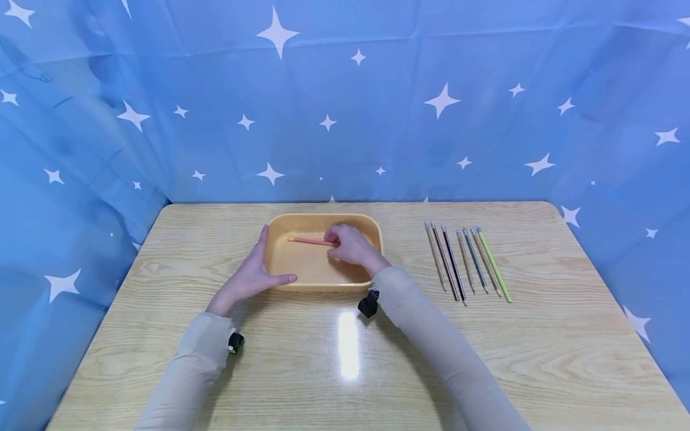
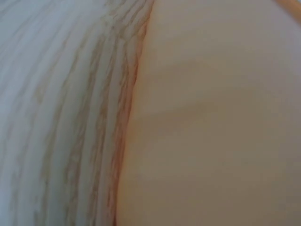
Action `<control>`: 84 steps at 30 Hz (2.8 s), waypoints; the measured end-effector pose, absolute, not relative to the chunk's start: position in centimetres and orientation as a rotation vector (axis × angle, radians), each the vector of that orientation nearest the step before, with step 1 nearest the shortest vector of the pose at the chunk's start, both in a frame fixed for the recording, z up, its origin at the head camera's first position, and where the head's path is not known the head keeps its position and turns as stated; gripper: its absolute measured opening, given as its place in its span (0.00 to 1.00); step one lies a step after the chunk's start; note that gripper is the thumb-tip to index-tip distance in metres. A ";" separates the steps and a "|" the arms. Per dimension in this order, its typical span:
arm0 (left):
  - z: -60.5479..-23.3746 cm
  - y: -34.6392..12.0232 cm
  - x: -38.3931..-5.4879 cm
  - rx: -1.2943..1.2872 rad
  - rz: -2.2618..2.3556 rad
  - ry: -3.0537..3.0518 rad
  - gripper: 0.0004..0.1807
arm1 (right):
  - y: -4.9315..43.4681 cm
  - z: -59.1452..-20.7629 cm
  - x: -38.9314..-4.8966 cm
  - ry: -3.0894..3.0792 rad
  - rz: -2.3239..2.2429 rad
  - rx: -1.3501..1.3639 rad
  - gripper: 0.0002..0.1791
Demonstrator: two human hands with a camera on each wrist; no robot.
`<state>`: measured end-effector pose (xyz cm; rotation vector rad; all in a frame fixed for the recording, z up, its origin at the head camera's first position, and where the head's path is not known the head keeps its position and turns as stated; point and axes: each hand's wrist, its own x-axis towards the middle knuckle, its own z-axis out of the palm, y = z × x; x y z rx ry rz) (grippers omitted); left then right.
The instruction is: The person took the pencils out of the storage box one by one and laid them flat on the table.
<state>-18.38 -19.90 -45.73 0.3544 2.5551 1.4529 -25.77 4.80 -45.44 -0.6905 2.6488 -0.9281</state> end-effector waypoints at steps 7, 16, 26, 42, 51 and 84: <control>-45.6 -19.9 -18.4 0.362 1.454 2.567 0.71 | 4.8 -45.4 -25.6 2.660 -0.886 -0.632 0.15; -45.6 -19.8 -18.3 0.334 1.446 2.565 0.71 | 4.7 -45.6 -25.5 2.678 -0.876 -0.617 0.10; -45.7 -19.8 -18.4 0.339 1.442 2.570 0.70 | 4.9 -45.5 -25.3 2.603 -0.957 -0.611 0.09; -45.7 -19.9 -18.3 0.326 1.392 2.585 0.71 | 5.1 -45.0 -24.6 2.517 -1.101 -0.658 0.09; -45.7 -19.8 -18.3 0.348 1.389 2.597 0.71 | 5.8 -44.7 -23.9 2.455 -1.249 -0.611 0.11; -45.7 -19.9 -18.3 0.363 1.398 2.603 0.70 | 9.4 -41.8 -21.4 2.464 -1.493 -0.713 0.12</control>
